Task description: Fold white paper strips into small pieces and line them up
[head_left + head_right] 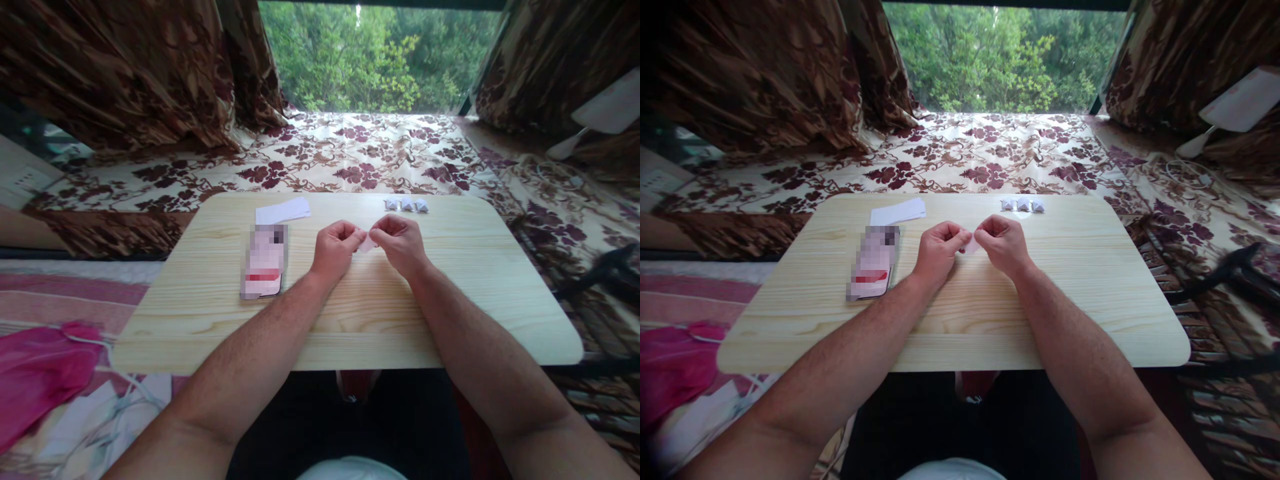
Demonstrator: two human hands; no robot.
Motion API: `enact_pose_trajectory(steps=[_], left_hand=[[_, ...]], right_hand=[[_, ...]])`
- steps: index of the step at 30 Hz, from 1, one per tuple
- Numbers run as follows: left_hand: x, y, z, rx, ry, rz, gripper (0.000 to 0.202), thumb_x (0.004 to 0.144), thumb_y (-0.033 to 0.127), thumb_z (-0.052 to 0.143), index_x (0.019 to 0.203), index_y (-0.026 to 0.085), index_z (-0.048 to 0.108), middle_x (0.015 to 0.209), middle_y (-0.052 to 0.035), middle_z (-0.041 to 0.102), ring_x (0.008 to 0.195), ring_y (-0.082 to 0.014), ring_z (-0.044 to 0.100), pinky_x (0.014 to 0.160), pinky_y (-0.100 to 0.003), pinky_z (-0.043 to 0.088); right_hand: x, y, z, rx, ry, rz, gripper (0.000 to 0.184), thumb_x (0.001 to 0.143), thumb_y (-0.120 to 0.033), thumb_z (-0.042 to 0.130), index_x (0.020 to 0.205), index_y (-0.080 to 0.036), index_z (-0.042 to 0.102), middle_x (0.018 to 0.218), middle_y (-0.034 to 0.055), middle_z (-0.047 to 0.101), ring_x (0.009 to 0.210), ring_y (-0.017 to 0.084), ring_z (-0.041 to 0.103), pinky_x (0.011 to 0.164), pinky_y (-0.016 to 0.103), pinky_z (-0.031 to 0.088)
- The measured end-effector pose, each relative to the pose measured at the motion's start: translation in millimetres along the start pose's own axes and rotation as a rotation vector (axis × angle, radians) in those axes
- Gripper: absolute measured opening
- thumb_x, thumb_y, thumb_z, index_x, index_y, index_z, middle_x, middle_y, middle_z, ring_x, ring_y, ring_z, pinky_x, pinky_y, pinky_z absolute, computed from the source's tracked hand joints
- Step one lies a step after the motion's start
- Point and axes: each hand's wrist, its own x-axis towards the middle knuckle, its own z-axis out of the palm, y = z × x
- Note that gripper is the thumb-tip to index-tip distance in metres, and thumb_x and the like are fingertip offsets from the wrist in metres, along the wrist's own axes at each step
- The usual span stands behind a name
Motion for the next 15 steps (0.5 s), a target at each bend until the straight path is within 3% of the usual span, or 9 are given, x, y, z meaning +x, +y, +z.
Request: enact_pose_trajectory(steps=[6,15], left_hand=[[0.8,-0.2,0.4,-0.018,-0.048,-0.001,0.017,0.075,0.034,0.075,0.076,0.017,0.070,0.061,0.0013,0.061,0.056,-0.0112,0.053,0.055,-0.025,0.043],[2.2,-3.3,-0.6,0.007,-0.002,-0.009,0.016,0.071,0.030,0.077,0.070,0.016,0.069,0.060,0.0012,0.061,0.056,-0.0104,0.053,0.054,-0.024,0.042]], right_hand=[[0.4,2.0,-1.1,0.005,-0.004,-0.020,0.011,0.069,-0.021,0.069,0.062,-0.017,0.062,0.054,-0.0040,0.054,0.051,0.009,0.043,0.050,0.025,0.031],[-0.8,7.6,-1.0,0.004,-0.059,-0.054,0.012,0.070,-0.021,0.071,0.062,-0.017,0.062,0.053,-0.0040,0.055,0.050,0.008,0.042,0.049,0.025,0.029]])
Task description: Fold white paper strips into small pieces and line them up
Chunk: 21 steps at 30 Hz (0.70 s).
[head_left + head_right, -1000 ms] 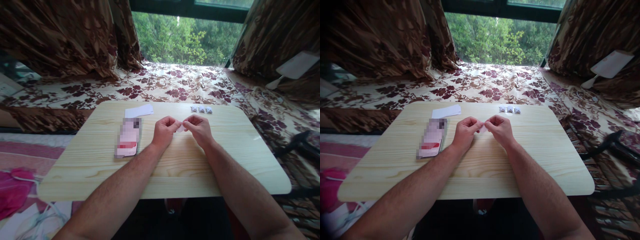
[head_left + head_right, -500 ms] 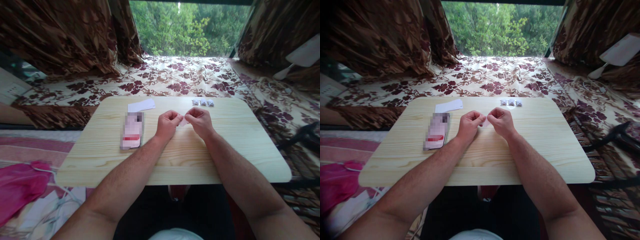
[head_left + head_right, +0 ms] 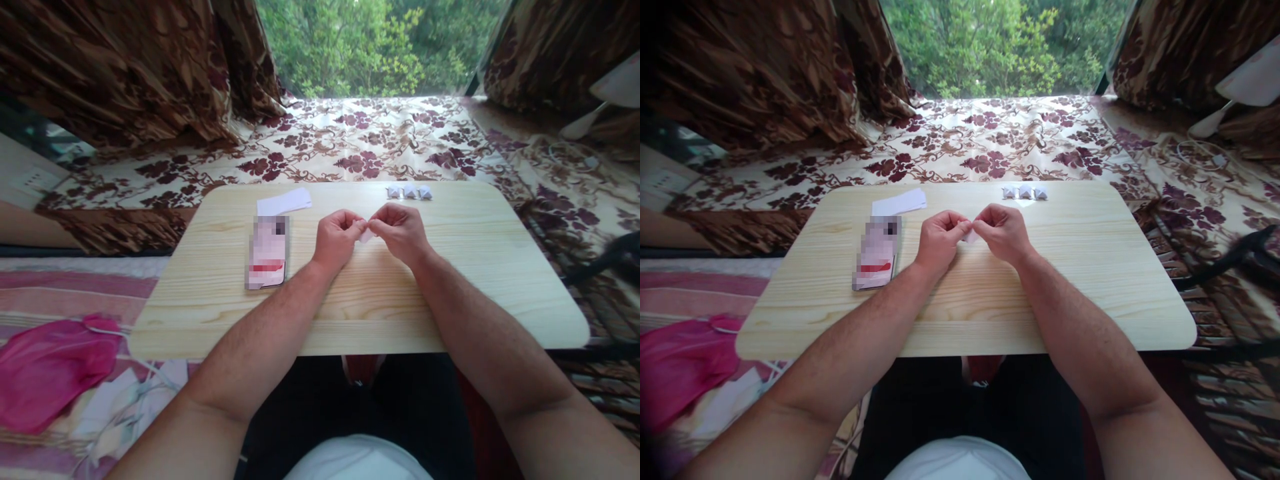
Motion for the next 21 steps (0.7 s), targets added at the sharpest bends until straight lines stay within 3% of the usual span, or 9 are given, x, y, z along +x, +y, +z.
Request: enact_pose_trajectory(steps=[5,11,18,21], left_hand=[[3.1,-1.1,0.0,-0.051,0.037,-0.030,0.018,0.070,0.031,0.078,0.069,0.016,0.069,0.059,0.0005,0.061,0.054,-0.0106,0.054,0.053,-0.024,0.042],[8.8,-0.9,-2.5,-0.232,0.095,-0.062,0.021,0.068,0.032,0.081,0.074,0.017,0.068,0.064,0.0024,0.061,0.053,-0.0071,0.050,0.049,-0.020,0.038],[6.9,0.5,-2.0,-0.260,0.107,-0.125,0.029,0.064,0.030,0.082,0.079,0.018,0.061,0.066,0.0043,0.058,0.054,-0.0082,0.053,0.049,-0.021,0.041],[5.1,2.6,-1.0,-0.233,0.102,-0.091,0.036,0.060,0.023,0.082,0.085,0.019,0.057,0.066,0.0060,0.057,0.056,-0.0087,0.053,0.050,-0.021,0.043]], right_hand=[[-0.2,-3.5,1.5,-0.043,0.034,0.026,0.017,0.071,-0.029,0.074,0.065,-0.016,0.065,0.055,-0.0020,0.059,0.051,0.009,0.047,0.048,0.024,0.033],[3.2,-5.0,-1.4,0.086,-0.021,0.143,0.026,0.070,-0.035,0.077,0.085,-0.016,0.068,0.069,-0.0006,0.068,0.056,0.011,0.058,0.052,0.024,0.046],[1.1,-3.7,0.4,-0.016,-0.125,0.222,0.018,0.071,-0.031,0.074,0.070,-0.016,0.063,0.061,-0.0008,0.066,0.053,0.010,0.056,0.051,0.022,0.043],[1.7,-4.4,-0.1,0.018,-0.082,0.199,0.016,0.071,-0.028,0.072,0.069,-0.017,0.062,0.059,-0.0014,0.065,0.052,0.010,0.056,0.050,0.022,0.043]])
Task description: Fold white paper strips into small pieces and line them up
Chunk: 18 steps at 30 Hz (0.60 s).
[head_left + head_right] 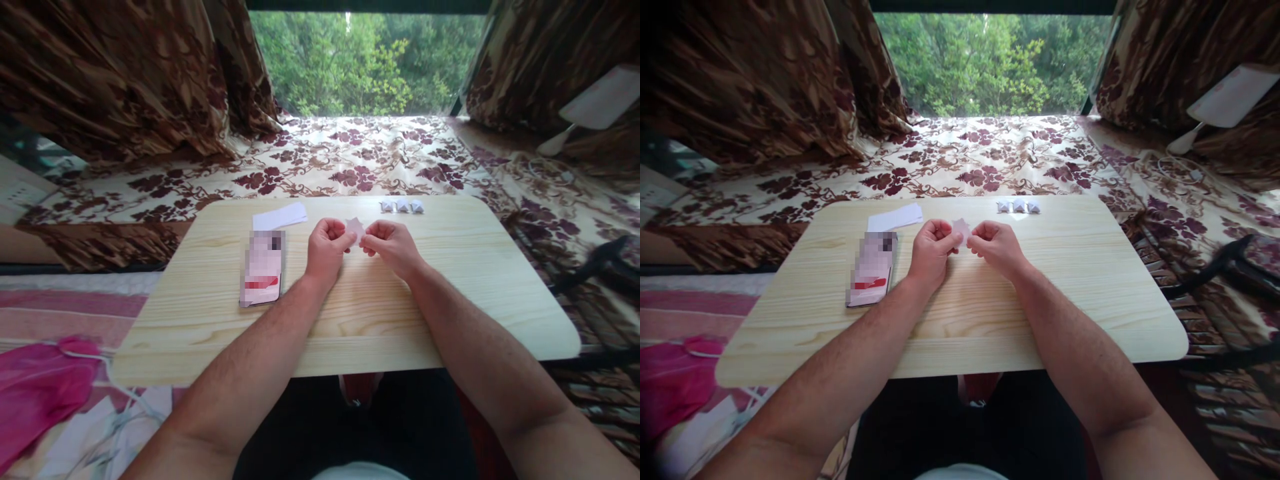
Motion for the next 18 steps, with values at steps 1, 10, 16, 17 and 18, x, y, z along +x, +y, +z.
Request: enact_pose_trajectory(steps=[1,10,16,17,18], left_hand=[[-0.5,1.0,0.4,0.008,-0.009,-0.004,0.040,0.059,0.022,0.082,0.089,0.020,0.057,0.067,0.0060,0.058,0.057,-0.0094,0.055,0.050,-0.021,0.043],[1.2,-1.3,-2.4,0.061,-0.029,0.002,0.026,0.065,0.028,0.080,0.084,0.016,0.066,0.062,0.0036,0.059,0.051,-0.0076,0.050,0.047,-0.020,0.037],[1.8,-1.9,-2.5,-0.012,-0.011,0.029,0.035,0.062,0.022,0.079,0.088,0.020,0.058,0.067,0.0062,0.060,0.057,-0.0107,0.060,0.051,-0.021,0.046],[1.0,-0.6,-1.9,0.007,-0.020,0.034,0.036,0.061,0.021,0.080,0.090,0.020,0.058,0.066,0.0065,0.059,0.058,-0.0111,0.060,0.052,-0.022,0.047],[0.1,0.6,-1.2,0.032,-0.029,0.036,0.036,0.061,0.021,0.080,0.091,0.020,0.059,0.065,0.0065,0.059,0.058,-0.0114,0.061,0.052,-0.022,0.048]], right_hand=[[0.5,-0.1,-0.8,0.011,0.018,-0.007,0.015,0.071,-0.027,0.072,0.070,-0.017,0.061,0.058,-0.0018,0.064,0.052,0.010,0.056,0.050,0.022,0.043],[3.0,3.4,-1.8,-0.031,0.027,-0.038,0.014,0.072,-0.027,0.071,0.073,-0.017,0.061,0.065,-0.0023,0.064,0.055,0.010,0.055,0.049,0.022,0.043],[2.6,4.4,3.0,0.084,-0.008,-0.024,0.028,0.072,-0.035,0.076,0.088,-0.019,0.060,0.071,-0.0014,0.069,0.061,0.013,0.064,0.054,0.024,0.049],[2.3,4.1,3.2,0.075,0.001,-0.034,0.025,0.073,-0.035,0.075,0.084,-0.019,0.060,0.068,-0.0014,0.068,0.059,0.013,0.063,0.054,0.024,0.048],[2.1,3.6,3.3,0.062,0.019,-0.048,0.023,0.074,-0.035,0.075,0.079,-0.018,0.059,0.065,-0.0014,0.067,0.057,0.012,0.062,0.054,0.024,0.048]])
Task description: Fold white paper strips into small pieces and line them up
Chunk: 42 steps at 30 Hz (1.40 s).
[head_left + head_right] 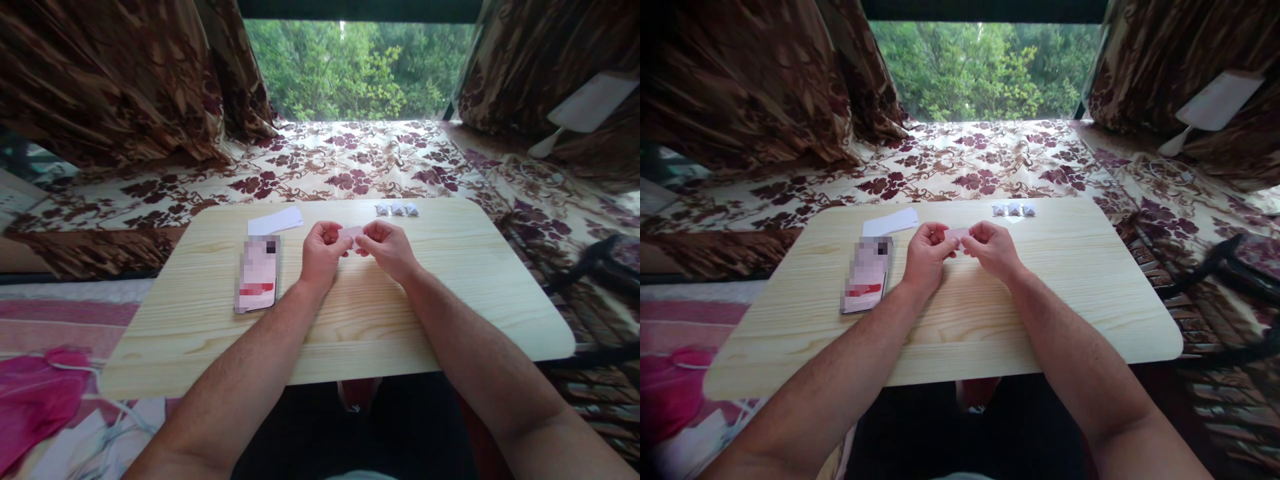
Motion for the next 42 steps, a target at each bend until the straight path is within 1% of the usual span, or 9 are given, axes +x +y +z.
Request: enact_pose_trajectory(steps=[5,8,12,16,20,23,27,34,42], left_hand=[[-2.8,2.7,0.4,0.093,-0.039,-0.006,0.026,0.067,0.028,0.077,0.089,0.018,0.067,0.069,0.0015,0.064,0.060,-0.0119,0.061,0.054,-0.023,0.048],[-2.8,1.8,-1.2,0.127,-0.080,0.065,0.028,0.069,0.023,0.076,0.096,0.019,0.070,0.065,0.0035,0.061,0.057,-0.0100,0.056,0.053,-0.022,0.046],[-2.7,0.8,-1.1,0.147,-0.075,0.120,0.029,0.073,0.022,0.073,0.102,0.021,0.072,0.062,0.0043,0.061,0.057,-0.0100,0.056,0.055,-0.022,0.045],[-3.1,0.2,0.4,0.146,-0.014,0.125,0.019,0.071,0.022,0.073,0.089,0.020,0.071,0.062,0.0037,0.062,0.058,-0.0111,0.058,0.055,-0.023,0.044],[-4.1,0.8,0.7,0.137,-0.011,0.139,0.024,0.071,0.022,0.073,0.094,0.021,0.070,0.064,0.0037,0.064,0.060,-0.0114,0.060,0.057,-0.023,0.045],[-4.9,2.0,1.1,0.135,-0.010,0.114,0.027,0.070,0.024,0.074,0.097,0.021,0.071,0.066,0.0028,0.066,0.061,-0.0116,0.062,0.057,-0.022,0.045],[-6.0,3.0,2.6,0.140,-0.009,0.077,0.021,0.070,0.025,0.074,0.089,0.019,0.071,0.068,0.0012,0.070,0.060,-0.0132,0.065,0.054,-0.023,0.046],[-6.1,2.3,3.3,0.138,0.009,0.085,0.014,0.068,0.023,0.073,0.082,0.018,0.070,0.062,0.0021,0.068,0.055,-0.0126,0.063,0.052,-0.022,0.047],[-7.0,1.4,3.4,0.137,-0.016,0.115,0.012,0.067,0.016,0.069,0.079,0.018,0.071,0.056,0.0048,0.061,0.053,-0.0112,0.060,0.052,-0.022,0.047]], right_hand=[[-0.9,-3.3,-0.3,-0.079,0.030,-0.048,0.017,0.074,-0.029,0.072,0.069,-0.018,0.059,0.058,-0.0027,0.062,0.050,0.009,0.052,0.048,0.023,0.039],[-1.2,-3.3,-1.6,-0.082,0.026,-0.075,0.016,0.075,-0.027,0.071,0.086,-0.018,0.063,0.058,-0.0050,0.060,0.049,0.009,0.051,0.048,0.023,0.037],[-1.8,-2.3,-3.3,-0.038,0.016,-0.102,0.037,0.076,-0.028,0.073,0.110,-0.021,0.059,0.061,-0.0068,0.061,0.052,0.010,0.053,0.051,0.024,0.040],[-1.9,-2.8,-2.2,0.002,0.004,-0.078,0.033,0.076,-0.031,0.074,0.104,-0.019,0.061,0.061,-0.0050,0.063,0.053,0.011,0.055,0.053,0.025,0.043],[-1.0,-3.5,-1.7,0.005,0.029,-0.015,0.035,0.073,-0.034,0.076,0.101,-0.017,0.065,0.064,-0.0027,0.066,0.055,0.012,0.059,0.054,0.025,0.046],[-0.3,-3.1,-2.6,0.017,0.034,0.017,0.028,0.071,-0.036,0.077,0.088,-0.018,0.065,0.066,-0.0016,0.067,0.056,0.012,0.061,0.054,0.025,0.048],[-0.4,-3.8,-2.1,-0.002,0.067,-0.041,0.022,0.071,-0.034,0.077,0.073,-0.018,0.061,0.063,-0.0018,0.064,0.054,0.011,0.058,0.053,0.024,0.047],[-1.6,-3.9,0.4,0.017,0.063,-0.075,0.012,0.071,-0.025,0.072,0.072,-0.019,0.061,0.062,-0.0028,0.064,0.053,0.010,0.057,0.052,0.023,0.046],[-4.3,-2.9,1.6,-0.025,0.047,-0.082,0.008,0.073,-0.025,0.066,0.079,-0.020,0.066,0.061,-0.0031,0.064,0.051,0.010,0.055,0.054,0.025,0.048]])
